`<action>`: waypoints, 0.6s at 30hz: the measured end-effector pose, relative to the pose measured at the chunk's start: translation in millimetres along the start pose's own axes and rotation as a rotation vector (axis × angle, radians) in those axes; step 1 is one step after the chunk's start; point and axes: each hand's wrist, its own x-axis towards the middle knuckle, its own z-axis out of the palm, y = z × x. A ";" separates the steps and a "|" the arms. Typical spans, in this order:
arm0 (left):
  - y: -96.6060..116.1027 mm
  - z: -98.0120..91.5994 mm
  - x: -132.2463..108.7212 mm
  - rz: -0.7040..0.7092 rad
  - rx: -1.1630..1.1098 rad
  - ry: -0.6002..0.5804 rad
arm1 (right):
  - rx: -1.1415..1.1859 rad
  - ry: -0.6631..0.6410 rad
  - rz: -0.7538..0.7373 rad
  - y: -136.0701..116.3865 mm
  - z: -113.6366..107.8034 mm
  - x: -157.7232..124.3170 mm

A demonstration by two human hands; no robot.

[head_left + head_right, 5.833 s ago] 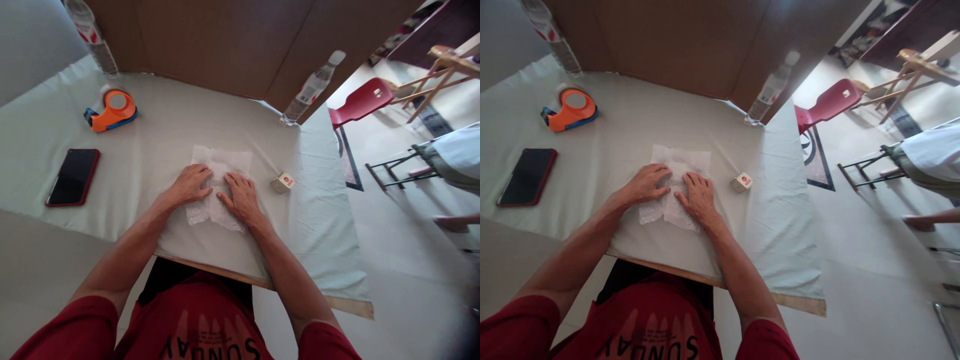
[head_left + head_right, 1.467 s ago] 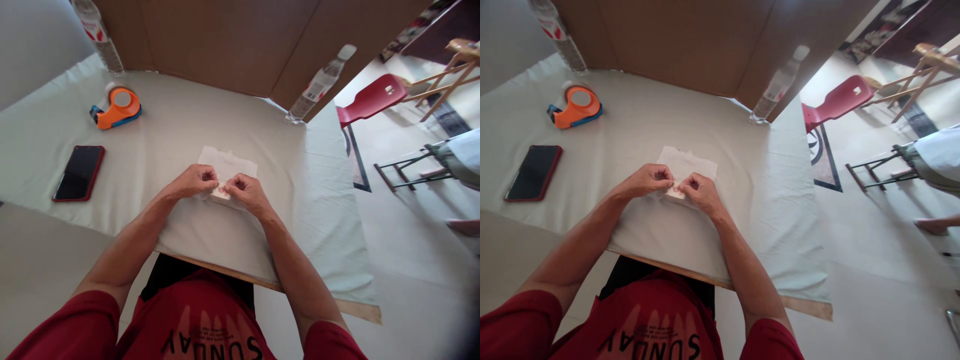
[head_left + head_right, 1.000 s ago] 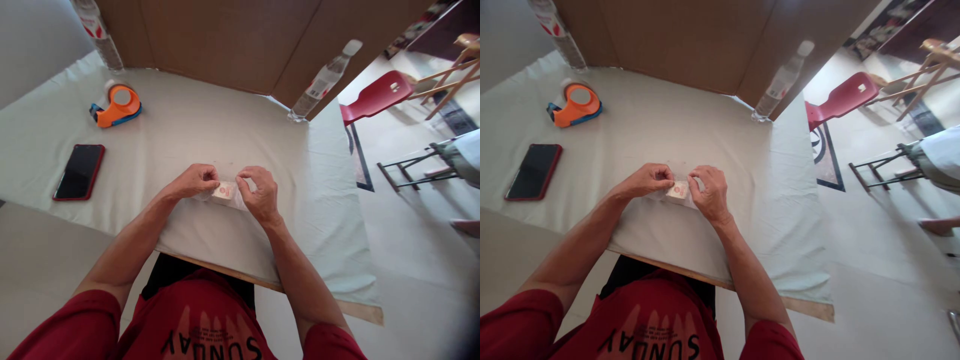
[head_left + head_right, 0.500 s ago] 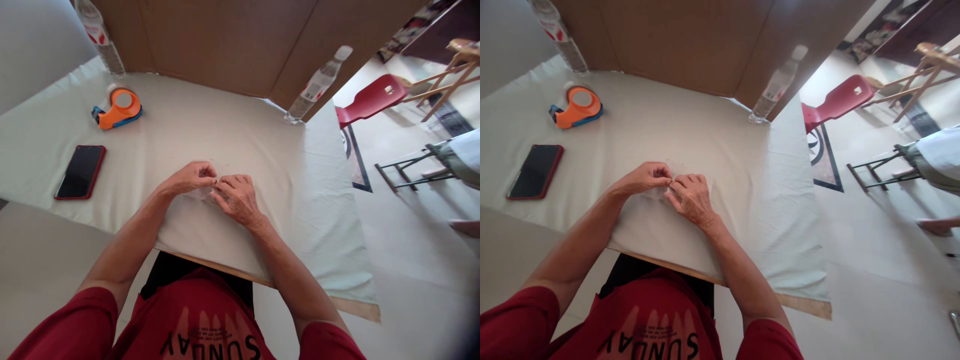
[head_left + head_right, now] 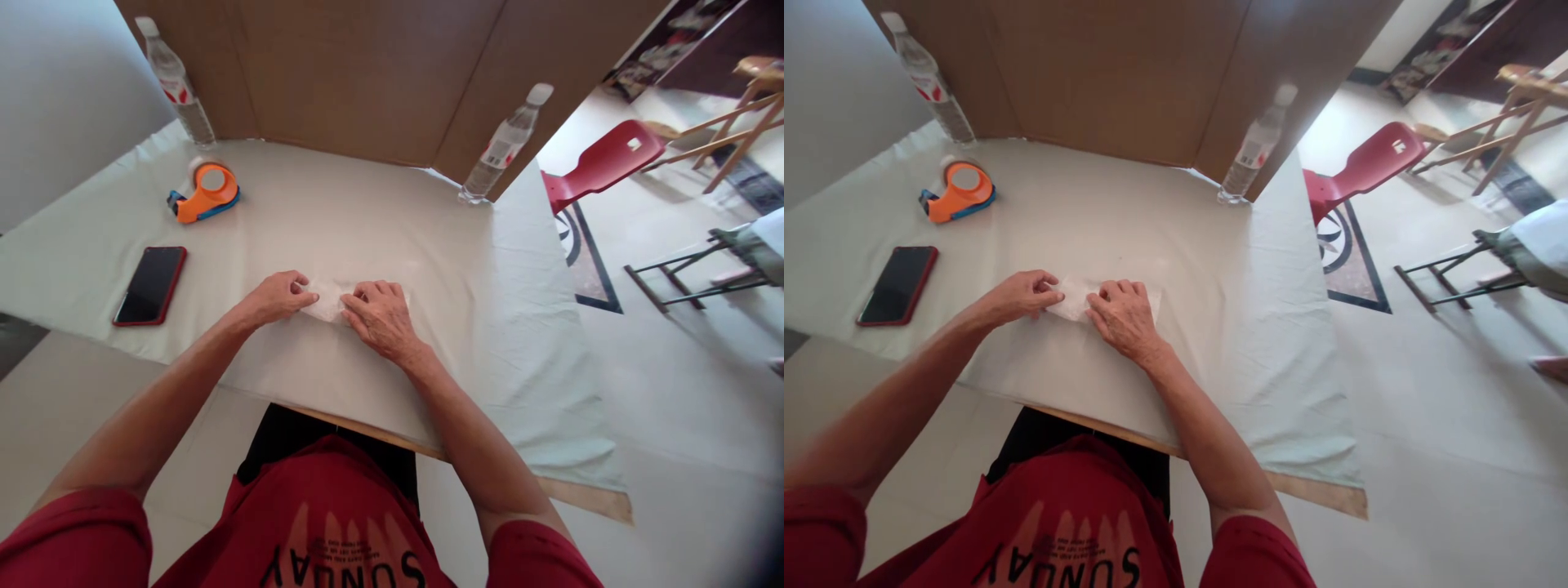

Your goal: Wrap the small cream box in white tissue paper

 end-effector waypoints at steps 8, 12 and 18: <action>8.1 25.2 1.9 -0.197 -0.350 0.035 | -0.022 -0.031 -0.014 -2.2 0.0 2.8; 12.9 33.0 3.8 -0.172 -0.537 0.150 | -0.005 -0.019 -0.020 -2.0 2.1 2.9; 23.8 42.2 3.7 0.011 -0.492 0.175 | 0.067 0.034 0.035 -2.8 5.9 2.5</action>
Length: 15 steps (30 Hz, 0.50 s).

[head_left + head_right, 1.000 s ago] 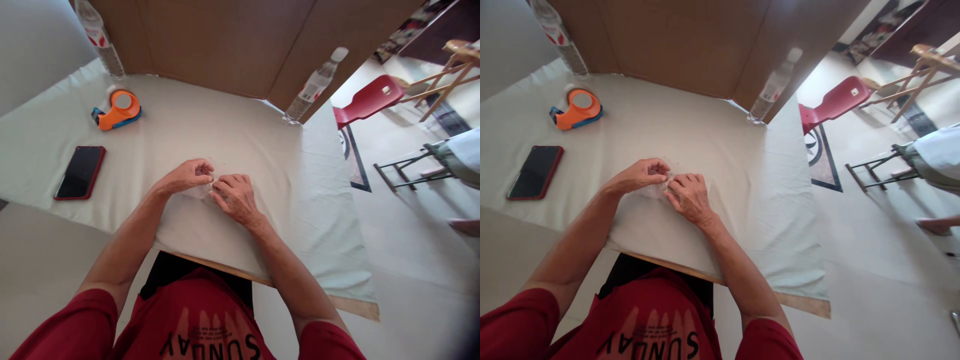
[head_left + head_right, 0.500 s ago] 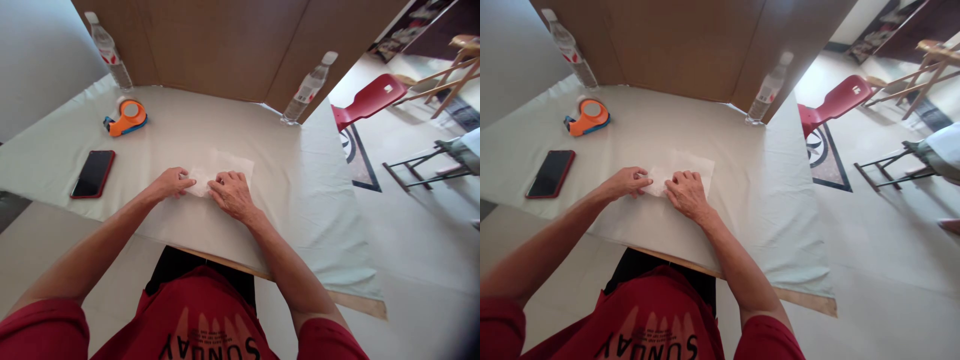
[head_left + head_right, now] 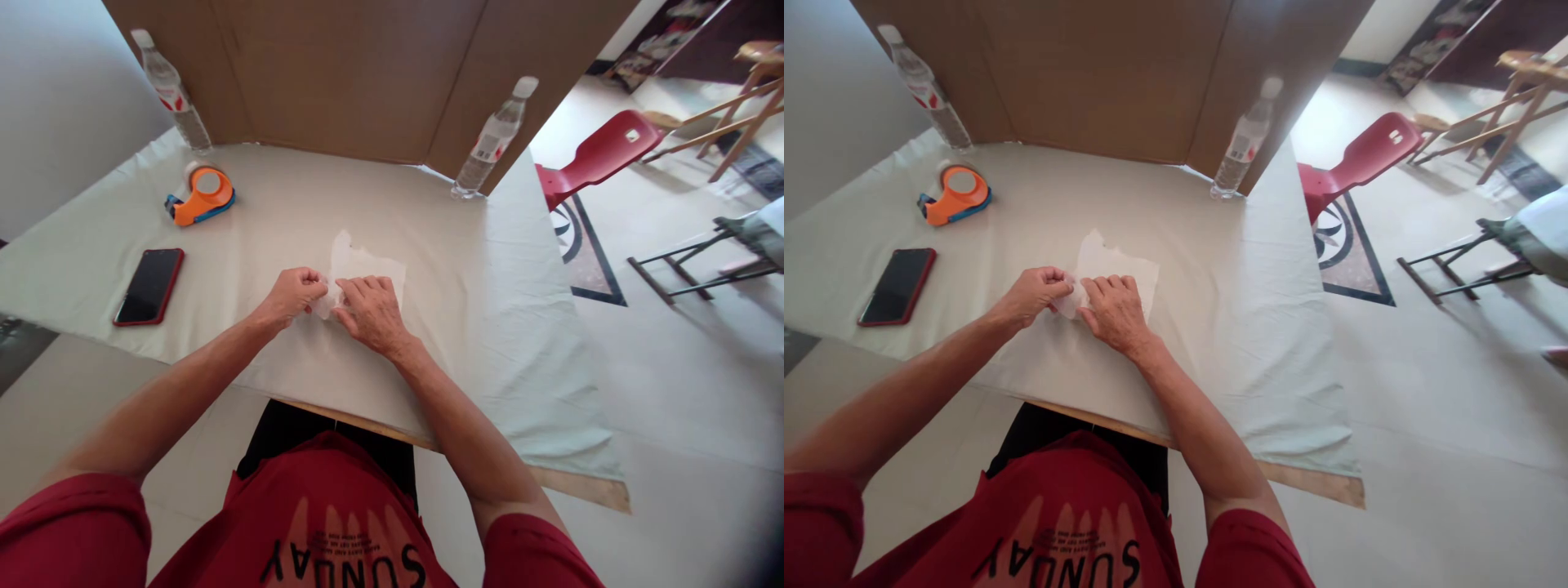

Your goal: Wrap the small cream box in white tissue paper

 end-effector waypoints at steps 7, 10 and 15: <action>10.5 20.4 -3.0 0.171 0.163 -0.106 | 0.123 0.042 0.062 0.3 -1.2 -0.6; 17.2 18.6 -8.7 0.144 0.164 -0.217 | 0.211 0.007 0.036 5.2 -12.0 -1.0; 22.5 8.3 -14.6 0.102 0.183 -0.295 | 0.353 0.061 0.202 24.6 -39.0 -12.7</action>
